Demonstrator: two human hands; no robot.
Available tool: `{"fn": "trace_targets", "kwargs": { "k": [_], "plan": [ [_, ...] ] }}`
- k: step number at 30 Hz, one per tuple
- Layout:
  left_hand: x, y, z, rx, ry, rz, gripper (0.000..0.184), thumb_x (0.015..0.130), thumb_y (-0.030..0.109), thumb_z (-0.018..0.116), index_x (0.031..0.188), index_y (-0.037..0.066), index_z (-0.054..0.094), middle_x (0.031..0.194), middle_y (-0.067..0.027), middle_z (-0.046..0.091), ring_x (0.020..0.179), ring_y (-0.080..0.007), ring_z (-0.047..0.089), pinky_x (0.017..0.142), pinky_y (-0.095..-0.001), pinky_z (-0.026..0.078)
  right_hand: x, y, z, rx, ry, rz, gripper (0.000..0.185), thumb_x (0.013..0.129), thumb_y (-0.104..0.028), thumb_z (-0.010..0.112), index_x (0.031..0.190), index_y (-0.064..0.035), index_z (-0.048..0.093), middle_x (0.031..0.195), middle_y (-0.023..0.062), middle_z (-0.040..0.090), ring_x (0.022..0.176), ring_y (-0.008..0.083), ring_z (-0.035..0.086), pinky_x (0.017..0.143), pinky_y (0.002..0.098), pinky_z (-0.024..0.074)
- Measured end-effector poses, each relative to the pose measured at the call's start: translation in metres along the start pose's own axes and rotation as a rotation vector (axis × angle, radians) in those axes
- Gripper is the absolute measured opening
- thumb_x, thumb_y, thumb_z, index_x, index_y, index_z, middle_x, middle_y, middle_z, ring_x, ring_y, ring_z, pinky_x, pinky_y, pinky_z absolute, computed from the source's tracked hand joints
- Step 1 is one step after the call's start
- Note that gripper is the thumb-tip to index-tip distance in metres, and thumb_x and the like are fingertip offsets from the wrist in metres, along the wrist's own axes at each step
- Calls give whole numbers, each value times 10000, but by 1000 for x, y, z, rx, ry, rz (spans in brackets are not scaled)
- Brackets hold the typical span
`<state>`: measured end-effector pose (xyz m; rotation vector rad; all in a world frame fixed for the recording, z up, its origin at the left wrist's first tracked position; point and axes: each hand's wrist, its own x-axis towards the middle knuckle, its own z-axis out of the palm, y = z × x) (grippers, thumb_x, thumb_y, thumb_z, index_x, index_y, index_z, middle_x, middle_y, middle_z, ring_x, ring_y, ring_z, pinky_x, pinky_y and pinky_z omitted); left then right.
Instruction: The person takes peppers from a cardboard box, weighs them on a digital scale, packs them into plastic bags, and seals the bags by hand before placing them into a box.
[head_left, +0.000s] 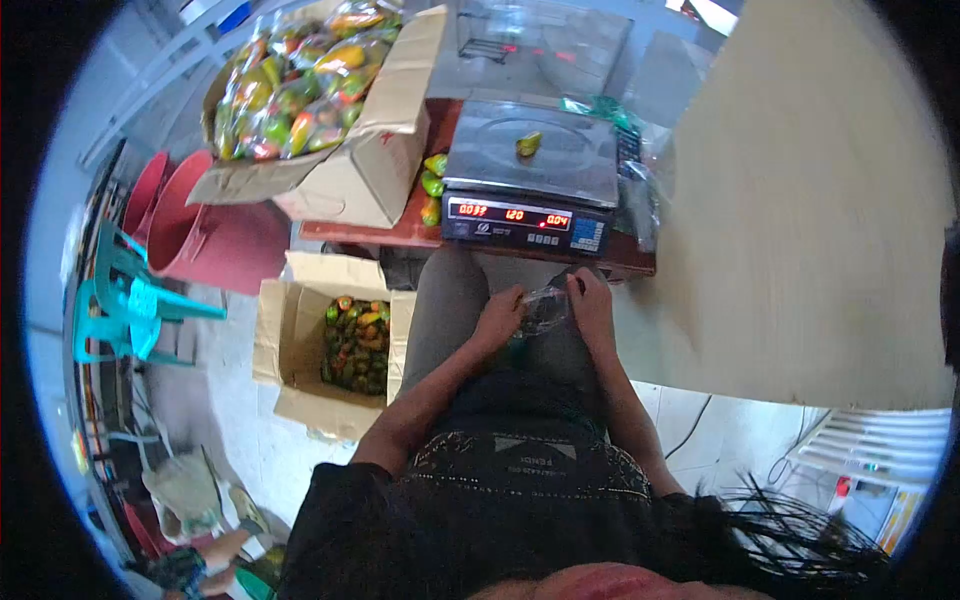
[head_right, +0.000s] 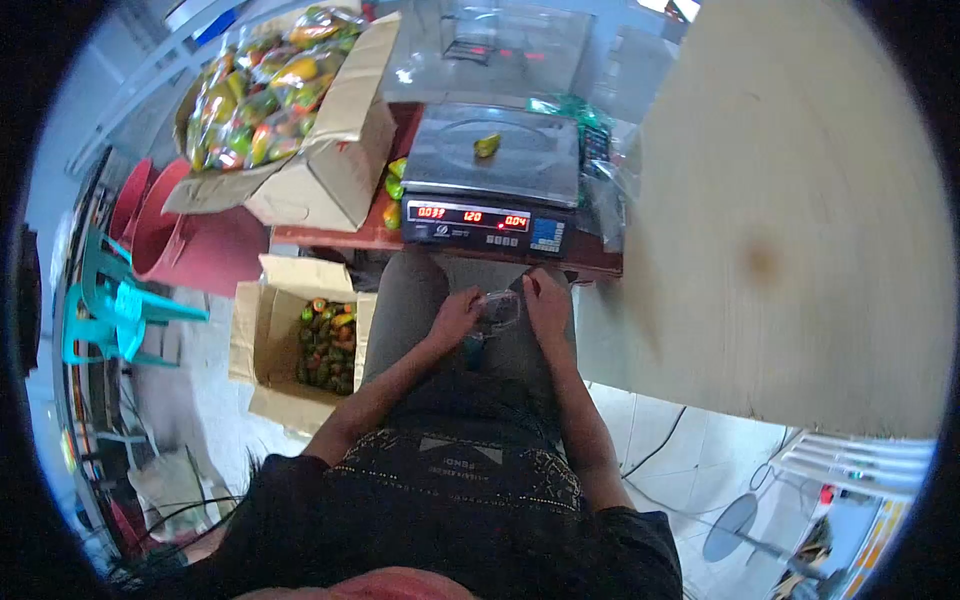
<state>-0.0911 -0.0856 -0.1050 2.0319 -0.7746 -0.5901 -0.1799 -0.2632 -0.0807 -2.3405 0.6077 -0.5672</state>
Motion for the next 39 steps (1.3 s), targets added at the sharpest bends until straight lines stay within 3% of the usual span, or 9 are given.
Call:
{"fn": "trace_targets", "kwargs": {
  "k": [7, 22, 24, 26, 28, 31, 34, 36, 39],
  "plan": [
    [-4, -5, 4, -7, 9, -15, 212, 863, 110, 542, 1043, 3, 576, 950, -220, 635, 940, -409, 608, 803, -474, 467, 2, -6, -6, -60, -157, 29, 243, 922, -249, 566, 860, -14, 566, 767, 191, 593, 717, 383, 585, 631, 433, 436],
    [-8, 8, -6, -52, -58, -29, 265, 868, 166, 533, 1084, 14, 555, 984, -241, 623, 978, -407, 598, 834, -503, 466, 5, -74, 1, 50, -81, -129, 149, 939, -174, 538, 928, -35, 589, 784, 157, 607, 694, 317, 597, 661, 394, 462],
    [-6, -7, 8, -41, 26, 57, 287, 872, 180, 541, 1108, 16, 555, 1003, -242, 624, 996, -403, 595, 848, -502, 467, 8, -105, 17, 254, -293, -292, 183, 900, -163, 586, 1063, -87, 620, 838, 145, 644, 711, 321, 608, 710, 410, 486],
    [-2, -27, 29, -532, 168, 235, 295, 872, 176, 541, 1123, 20, 551, 1000, -243, 625, 994, -407, 594, 847, -504, 467, 10, -144, 32, 317, -468, -597, 388, 857, -146, 629, 1242, -149, 583, 898, 137, 662, 714, 307, 616, 736, 414, 497],
    [-3, -30, 29, -486, 130, 220, 295, 871, 171, 541, 1126, 23, 549, 995, -244, 625, 992, -409, 594, 846, -505, 467, 11, -198, 8, 210, -959, -436, 500, 841, -120, 635, 1326, -190, 537, 922, 129, 660, 717, 283, 620, 737, 390, 499],
    [-4, -28, 24, -374, 116, 201, 294, 870, 165, 540, 1129, 26, 546, 987, -246, 624, 988, -412, 594, 844, -507, 466, 10, -206, 0, 294, -1035, -361, 561, 838, -93, 628, 1371, -209, 495, 957, 138, 654, 722, 260, 619, 715, 373, 497],
    [-3, -20, 17, -172, 102, 159, 294, 868, 158, 540, 1132, 30, 542, 979, -247, 624, 985, -414, 594, 843, -509, 466, 18, -158, -6, 372, -697, -332, 539, 834, -96, 630, 1350, -198, 514, 901, 133, 658, 711, 261, 626, 678, 375, 488],
    [-5, -10, 13, -46, 70, 111, 294, 867, 154, 540, 1135, 32, 540, 974, -248, 624, 983, -416, 594, 841, -510, 466, 19, -95, -9, 180, -421, -374, 361, 857, -127, 613, 1217, -144, 586, 844, 127, 660, 700, 296, 639, 639, 396, 477],
    [-5, -2, 3, 25, -17, 7, 257, 855, 124, 524, 1094, 30, 540, 962, -243, 624, 964, -421, 595, 821, -515, 463, 8, -23, -18, -137, -319, -131, 140, 898, -203, 584, 980, -89, 582, 803, 123, 651, 710, 345, 641, 625, 416, 477]
  ]
}}
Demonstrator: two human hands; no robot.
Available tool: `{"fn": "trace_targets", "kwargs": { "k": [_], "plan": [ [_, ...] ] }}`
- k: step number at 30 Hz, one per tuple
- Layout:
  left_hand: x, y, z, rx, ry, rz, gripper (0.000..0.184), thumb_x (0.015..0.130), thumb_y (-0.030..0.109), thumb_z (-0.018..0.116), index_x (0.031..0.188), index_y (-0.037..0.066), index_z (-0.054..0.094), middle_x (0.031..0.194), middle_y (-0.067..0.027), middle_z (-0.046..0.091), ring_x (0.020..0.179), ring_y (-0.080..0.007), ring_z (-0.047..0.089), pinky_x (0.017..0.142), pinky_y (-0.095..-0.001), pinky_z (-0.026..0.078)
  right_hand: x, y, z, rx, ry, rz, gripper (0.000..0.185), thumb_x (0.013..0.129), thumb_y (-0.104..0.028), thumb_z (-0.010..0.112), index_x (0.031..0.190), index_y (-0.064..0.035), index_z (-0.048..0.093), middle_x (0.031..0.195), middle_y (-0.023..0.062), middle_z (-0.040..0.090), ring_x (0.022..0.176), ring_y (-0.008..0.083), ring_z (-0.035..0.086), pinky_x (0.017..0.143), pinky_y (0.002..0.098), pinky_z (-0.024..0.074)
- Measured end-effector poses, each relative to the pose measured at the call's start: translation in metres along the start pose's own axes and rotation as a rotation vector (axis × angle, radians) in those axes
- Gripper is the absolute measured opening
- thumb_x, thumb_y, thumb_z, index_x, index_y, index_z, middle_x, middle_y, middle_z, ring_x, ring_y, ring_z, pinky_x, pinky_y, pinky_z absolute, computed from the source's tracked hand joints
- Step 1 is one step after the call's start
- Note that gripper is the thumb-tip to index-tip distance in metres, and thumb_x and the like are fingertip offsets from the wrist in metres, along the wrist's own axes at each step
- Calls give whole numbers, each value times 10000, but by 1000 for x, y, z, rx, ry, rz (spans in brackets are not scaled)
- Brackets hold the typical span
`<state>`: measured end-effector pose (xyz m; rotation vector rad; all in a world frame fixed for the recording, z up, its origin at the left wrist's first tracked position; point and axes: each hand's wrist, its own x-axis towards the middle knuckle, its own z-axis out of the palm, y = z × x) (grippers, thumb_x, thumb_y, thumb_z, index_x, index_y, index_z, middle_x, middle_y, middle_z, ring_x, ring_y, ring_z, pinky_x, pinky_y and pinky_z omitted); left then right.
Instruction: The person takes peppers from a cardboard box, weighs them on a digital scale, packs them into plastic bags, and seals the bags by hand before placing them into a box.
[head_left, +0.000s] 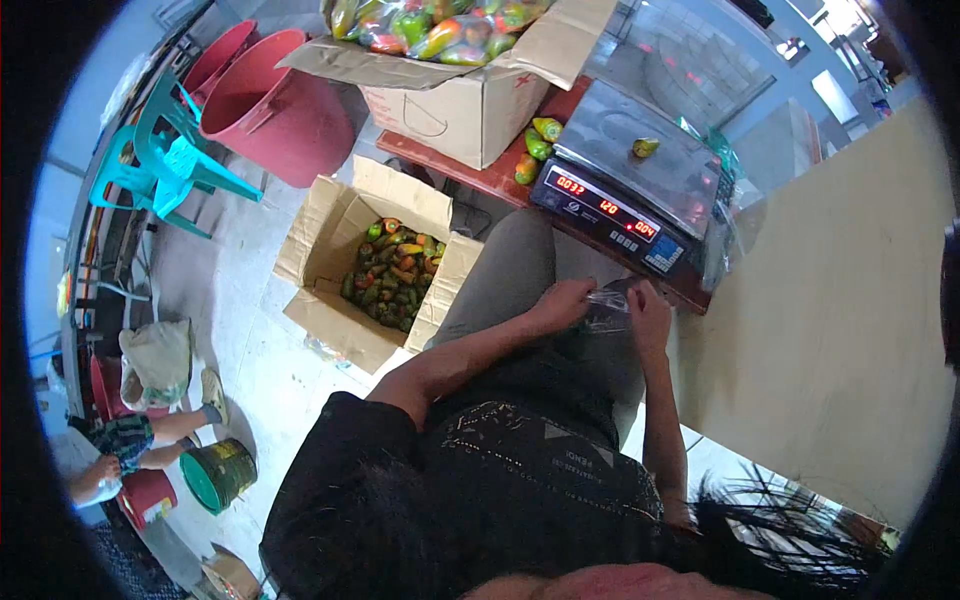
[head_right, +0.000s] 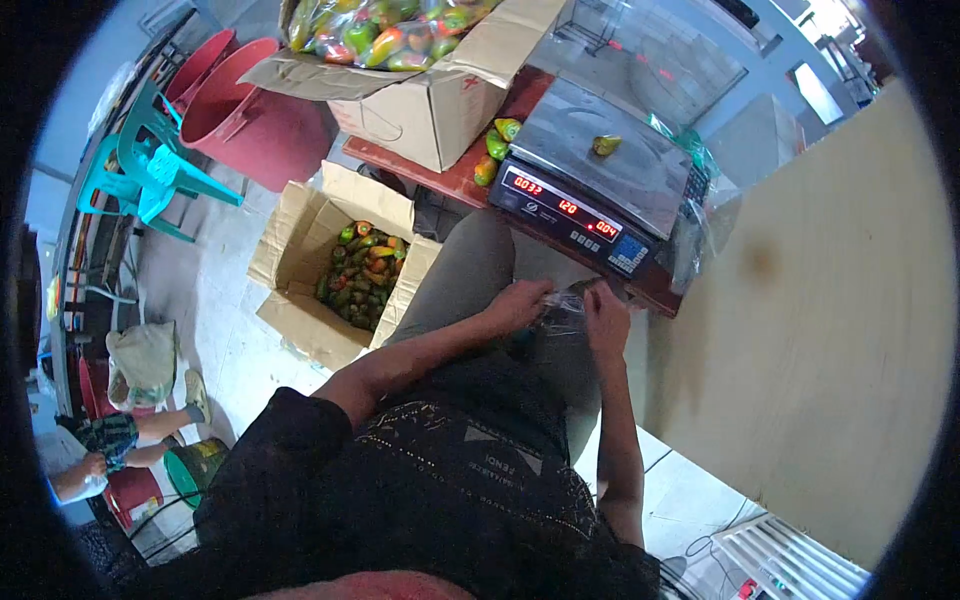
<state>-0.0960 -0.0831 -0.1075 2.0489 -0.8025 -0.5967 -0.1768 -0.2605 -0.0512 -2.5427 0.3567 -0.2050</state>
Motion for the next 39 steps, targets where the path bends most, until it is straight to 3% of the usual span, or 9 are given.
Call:
{"fn": "trace_targets", "kwargs": {
  "k": [2, 8, 10, 13, 18, 28, 36, 38, 39],
  "plan": [
    [0, 1, 2, -21, -4, 13, 231, 845, 109, 516, 1057, 23, 544, 961, -242, 624, 954, -424, 595, 808, -520, 459, -18, 25, 10, -114, 30, 135, 161, 910, -237, 576, 907, -77, 556, 794, 136, 639, 708, 359, 634, 615, 427, 472],
    [-1, 13, -7, -43, -52, -10, 212, 840, 114, 524, 1025, 14, 550, 956, -236, 625, 924, -429, 596, 784, -513, 461, -18, 33, 25, -269, 197, 160, 157, 915, -221, 571, 892, -65, 573, 725, 160, 574, 685, 320, 603, 624, 427, 443],
    [1, 1, 4, -31, 16, 18, 214, 848, 129, 533, 1026, 12, 547, 959, -234, 621, 921, -429, 595, 780, -507, 460, -19, 32, 24, -68, 258, 51, 150, 906, -215, 582, 885, -67, 586, 758, 167, 610, 689, 339, 612, 622, 436, 452],
    [-4, -5, 2, 4, 43, 117, 232, 864, 166, 539, 1033, 9, 547, 950, -234, 614, 929, -426, 596, 791, -501, 459, -16, 39, 28, -167, 182, 78, 164, 877, -227, 626, 876, -69, 582, 792, 121, 623, 677, 320, 606, 607, 427, 455],
    [-6, 4, -1, -31, 18, -3, 241, 871, 184, 534, 1036, 9, 550, 938, -240, 610, 934, -427, 593, 797, -507, 460, -15, 45, 29, -291, 147, 146, 159, 865, -222, 637, 886, -76, 577, 793, 113, 622, 695, 297, 616, 624, 424, 463],
    [-5, 6, -2, -51, 28, -11, 208, 848, 105, 521, 1031, 19, 567, 961, -230, 628, 957, -419, 594, 813, -502, 462, -18, 31, 23, -241, 202, 106, 159, 869, -235, 624, 861, -94, 552, 740, 112, 605, 695, 318, 613, 614, 428, 457],
    [-2, 12, -6, -44, -45, -64, 221, 888, 157, 520, 1067, 37, 568, 953, -232, 634, 940, -421, 603, 794, -500, 467, -9, 24, 13, -6, 249, 154, 143, 889, -202, 611, 894, -64, 571, 772, 128, 625, 698, 305, 627, 624, 408, 473],
    [4, 5, -1, -45, -40, -46, 221, 888, 176, 533, 1062, 44, 563, 947, -237, 632, 935, -430, 600, 787, -510, 465, 35, -2, -8, 70, 478, -25, 118, 894, -146, 607, 915, -32, 588, 754, 136, 603, 690, 262, 613, 645, 374, 470],
    [4, 2, 1, -50, -37, -30, 216, 887, 176, 536, 1055, 41, 559, 949, -236, 632, 936, -430, 599, 788, -510, 462, 63, -22, -28, 90, 516, -126, 110, 902, -129, 586, 958, -35, 605, 870, 158, 631, 750, 344, 631, 673, 389, 496]
  ]
}}
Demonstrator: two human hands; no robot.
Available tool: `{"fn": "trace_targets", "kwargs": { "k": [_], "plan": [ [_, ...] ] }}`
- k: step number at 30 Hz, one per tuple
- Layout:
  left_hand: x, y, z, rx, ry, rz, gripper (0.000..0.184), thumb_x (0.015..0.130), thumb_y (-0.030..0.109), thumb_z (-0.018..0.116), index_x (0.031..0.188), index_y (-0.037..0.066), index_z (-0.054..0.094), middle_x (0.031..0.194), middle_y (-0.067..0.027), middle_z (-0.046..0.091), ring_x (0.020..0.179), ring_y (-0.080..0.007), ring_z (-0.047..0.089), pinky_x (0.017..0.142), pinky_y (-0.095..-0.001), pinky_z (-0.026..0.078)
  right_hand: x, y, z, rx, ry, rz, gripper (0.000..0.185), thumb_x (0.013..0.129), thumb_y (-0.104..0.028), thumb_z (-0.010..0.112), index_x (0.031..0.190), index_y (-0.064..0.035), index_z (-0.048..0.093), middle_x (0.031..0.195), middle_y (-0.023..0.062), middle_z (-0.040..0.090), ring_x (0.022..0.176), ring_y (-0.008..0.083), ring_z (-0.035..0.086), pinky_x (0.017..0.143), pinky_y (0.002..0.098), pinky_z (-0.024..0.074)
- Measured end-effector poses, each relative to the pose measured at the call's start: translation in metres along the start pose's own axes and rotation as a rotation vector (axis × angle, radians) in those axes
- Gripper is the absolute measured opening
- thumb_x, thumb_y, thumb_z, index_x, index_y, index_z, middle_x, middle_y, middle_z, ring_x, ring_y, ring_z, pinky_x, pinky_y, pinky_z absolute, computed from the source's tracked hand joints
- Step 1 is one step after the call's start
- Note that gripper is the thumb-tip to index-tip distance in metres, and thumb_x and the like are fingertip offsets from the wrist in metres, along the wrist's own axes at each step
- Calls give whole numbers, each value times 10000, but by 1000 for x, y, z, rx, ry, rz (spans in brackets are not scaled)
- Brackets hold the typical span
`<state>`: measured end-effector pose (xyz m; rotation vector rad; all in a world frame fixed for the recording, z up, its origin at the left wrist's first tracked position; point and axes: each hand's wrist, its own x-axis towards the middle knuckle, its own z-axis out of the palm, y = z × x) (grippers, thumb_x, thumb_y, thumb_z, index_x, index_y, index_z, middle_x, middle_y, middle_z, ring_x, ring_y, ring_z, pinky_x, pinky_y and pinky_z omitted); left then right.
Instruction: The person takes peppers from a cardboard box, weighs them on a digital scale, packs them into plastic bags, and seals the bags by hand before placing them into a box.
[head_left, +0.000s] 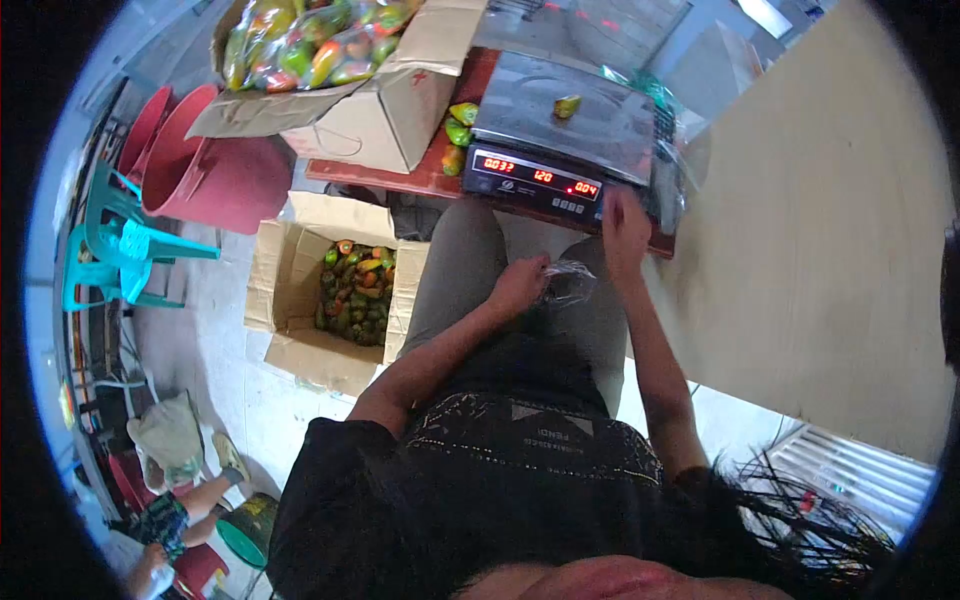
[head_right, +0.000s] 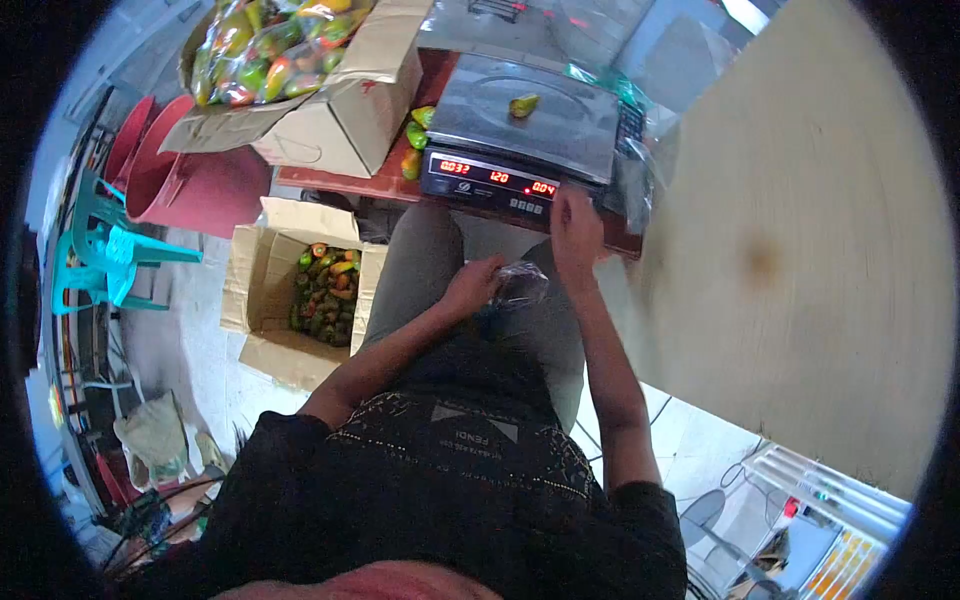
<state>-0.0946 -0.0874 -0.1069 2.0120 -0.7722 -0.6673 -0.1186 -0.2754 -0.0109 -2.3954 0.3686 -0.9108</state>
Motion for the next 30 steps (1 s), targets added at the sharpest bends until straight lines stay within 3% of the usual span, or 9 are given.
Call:
{"fn": "trace_targets", "kwargs": {
  "k": [2, 3, 5, 8, 14, 17, 22, 25, 30],
  "plan": [
    [-3, 1, 0, 1, 15, 16, 201, 889, 154, 529, 1043, 26, 552, 936, -233, 628, 931, -423, 600, 788, -498, 458, 68, -21, 13, -23, -27, -61, 174, 866, -102, 594, 1033, -55, 605, 961, 180, 622, 866, 339, 624, 741, 424, 495],
    [-4, 5, -3, 5, 25, 22, 191, 893, 133, 519, 1040, 15, 550, 920, -230, 624, 923, -416, 603, 786, -485, 457, 92, -7, 37, -51, 25, -230, 256, 837, -92, 601, 1093, -81, 600, 1058, 177, 595, 952, 344, 602, 796, 444, 486],
    [-4, 9, -8, 19, 30, 30, 179, 894, 113, 513, 1034, 4, 543, 901, -228, 618, 909, -410, 605, 780, -475, 456, 130, -11, 62, -119, -166, -243, 324, 817, -85, 615, 1140, -105, 596, 1127, 191, 554, 1001, 368, 578, 842, 446, 484],
    [-4, 9, -9, 35, 15, 35, 177, 884, 125, 534, 1018, 11, 534, 891, -227, 614, 894, -419, 600, 770, -491, 451, 148, 40, 120, -416, -202, -417, 323, 795, -69, 626, 1114, -117, 612, 1122, 211, 529, 998, 390, 574, 852, 458, 487],
    [2, -6, -6, -63, 34, 28, 169, 861, 126, 569, 972, 4, 533, 854, -222, 599, 834, -395, 603, 725, -464, 456, 148, 62, 121, -259, -370, -245, 278, 716, -81, 704, 981, -124, 629, 1076, 194, 552, 982, 379, 581, 838, 461, 489],
    [16, -1, -15, -112, 57, -10, 193, 857, 141, 583, 971, -12, 554, 836, -204, 596, 786, -343, 603, 708, -424, 463, 134, 57, 88, 33, -268, -72, 275, 726, -72, 722, 983, -101, 627, 1078, 135, 581, 959, 302, 610, 838, 409, 503],
    [28, 60, -47, -366, 66, 48, 255, 851, 193, 602, 995, -18, 598, 829, -154, 606, 763, -237, 599, 710, -364, 474, 86, -6, -27, 863, -206, 204, 316, 826, -43, 673, 1123, -26, 565, 1117, 60, 595, 1049, 143, 580, 900, 301, 484],
    [43, 84, -68, -161, 12, 80, 229, 850, 181, 605, 987, -2, 609, 813, -107, 617, 760, -183, 600, 697, -320, 476, 56, -63, -98, 995, -248, 286, 348, 841, -50, 664, 1165, -31, 538, 1118, 69, 600, 1031, 139, 582, 894, 285, 479],
    [76, 119, -85, -548, -189, 149, 215, 905, 230, 580, 943, 24, 624, 786, -25, 599, 663, -80, 529, 592, -245, 426, 30, -96, -136, 755, -249, 141, 319, 847, -19, 625, 1158, -45, 561, 1126, 86, 593, 992, 172, 610, 841, 308, 507]
  ]
}}
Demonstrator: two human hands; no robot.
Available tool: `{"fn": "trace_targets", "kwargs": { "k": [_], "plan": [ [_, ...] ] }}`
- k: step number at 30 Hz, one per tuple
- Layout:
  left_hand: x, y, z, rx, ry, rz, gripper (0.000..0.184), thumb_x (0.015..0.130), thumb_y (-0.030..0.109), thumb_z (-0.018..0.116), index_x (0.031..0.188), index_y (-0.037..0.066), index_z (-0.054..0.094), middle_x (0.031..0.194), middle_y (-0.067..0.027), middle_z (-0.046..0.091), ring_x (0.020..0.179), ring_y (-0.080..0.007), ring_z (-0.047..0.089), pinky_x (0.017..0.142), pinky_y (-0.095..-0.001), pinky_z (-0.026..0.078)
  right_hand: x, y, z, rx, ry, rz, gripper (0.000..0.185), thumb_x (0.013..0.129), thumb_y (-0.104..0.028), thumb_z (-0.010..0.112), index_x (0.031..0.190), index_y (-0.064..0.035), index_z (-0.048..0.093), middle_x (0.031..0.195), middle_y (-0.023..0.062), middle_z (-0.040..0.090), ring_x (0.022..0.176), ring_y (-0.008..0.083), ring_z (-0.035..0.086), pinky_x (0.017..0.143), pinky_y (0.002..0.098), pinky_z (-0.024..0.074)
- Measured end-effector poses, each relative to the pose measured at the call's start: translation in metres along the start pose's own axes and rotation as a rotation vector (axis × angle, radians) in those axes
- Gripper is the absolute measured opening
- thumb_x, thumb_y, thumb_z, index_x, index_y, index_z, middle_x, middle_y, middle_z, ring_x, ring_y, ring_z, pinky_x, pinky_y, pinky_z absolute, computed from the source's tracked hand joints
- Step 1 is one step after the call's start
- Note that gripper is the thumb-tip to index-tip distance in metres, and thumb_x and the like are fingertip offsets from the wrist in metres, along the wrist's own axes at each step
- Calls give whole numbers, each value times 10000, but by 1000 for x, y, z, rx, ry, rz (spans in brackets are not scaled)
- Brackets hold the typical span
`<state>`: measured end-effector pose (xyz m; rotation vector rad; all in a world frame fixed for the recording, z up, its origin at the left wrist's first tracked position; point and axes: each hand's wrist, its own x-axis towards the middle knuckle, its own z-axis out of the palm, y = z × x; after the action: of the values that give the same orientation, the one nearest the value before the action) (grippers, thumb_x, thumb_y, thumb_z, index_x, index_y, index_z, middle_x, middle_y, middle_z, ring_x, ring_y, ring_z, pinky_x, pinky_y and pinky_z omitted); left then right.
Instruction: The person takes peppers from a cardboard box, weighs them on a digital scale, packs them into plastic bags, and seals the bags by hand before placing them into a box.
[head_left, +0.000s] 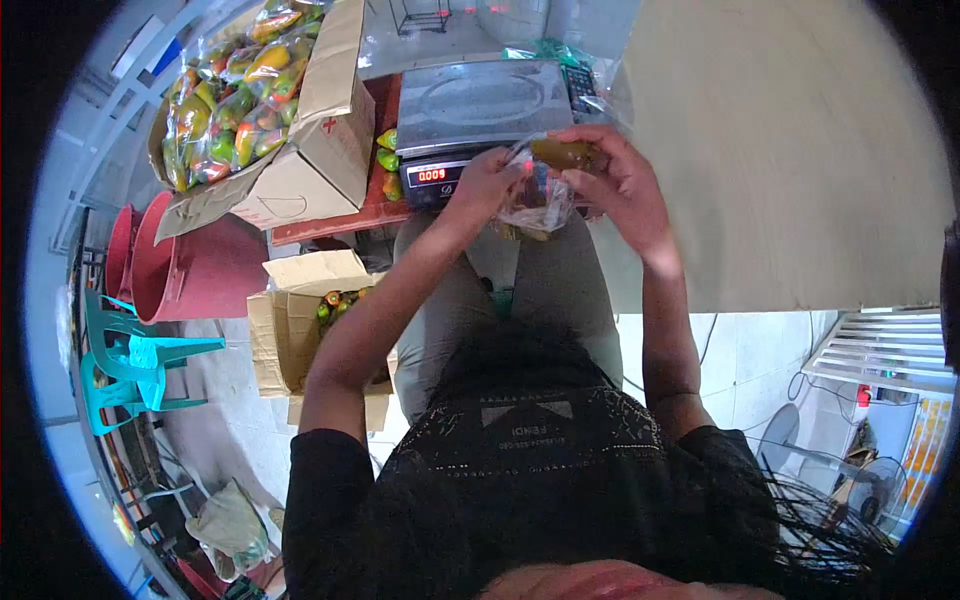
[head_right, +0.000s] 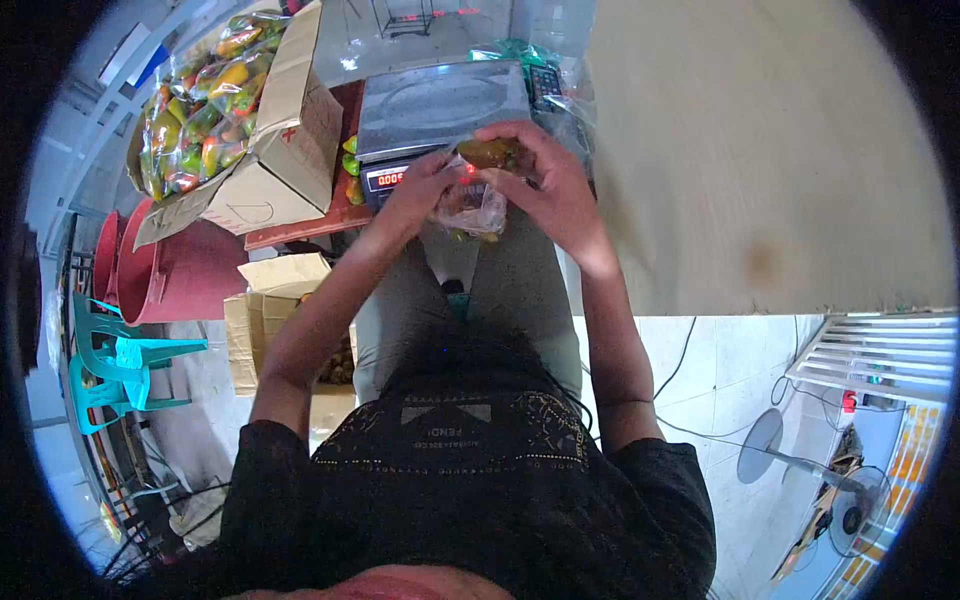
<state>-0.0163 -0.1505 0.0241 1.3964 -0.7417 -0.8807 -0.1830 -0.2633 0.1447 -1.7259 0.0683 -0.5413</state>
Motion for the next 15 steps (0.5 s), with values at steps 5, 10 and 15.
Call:
{"fn": "trace_targets", "kwargs": {
  "k": [5, 10, 15],
  "plan": [
    [14, 72, 22, 210, 66, -9, 188, 874, 168, 583, 960, 4, 615, 676, -35, 576, 487, -100, 499, 435, -262, 397, -5, -27, -5, -457, -62, 71, 362, 840, 55, 591, 1185, -53, 571, 1116, 101, 591, 943, 171, 634, 814, 292, 535],
    [42, 72, 30, 417, 150, 152, 250, 824, 158, 613, 979, -37, 600, 677, -76, 596, 485, -131, 550, 430, -306, 430, -2, 1, -14, -657, 5, -66, 359, 811, 49, 614, 1153, -61, 609, 1040, 96, 588, 916, 154, 629, 758, 296, 530],
    [57, 88, 33, 388, 110, 131, 327, 805, 175, 622, 1027, -60, 576, 630, -96, 593, 494, -155, 582, 435, -325, 452, 16, 18, -15, -427, 143, 16, 357, 790, 0, 678, 1130, -22, 570, 1018, 116, 631, 925, 217, 655, 810, 317, 516]
  ]
}}
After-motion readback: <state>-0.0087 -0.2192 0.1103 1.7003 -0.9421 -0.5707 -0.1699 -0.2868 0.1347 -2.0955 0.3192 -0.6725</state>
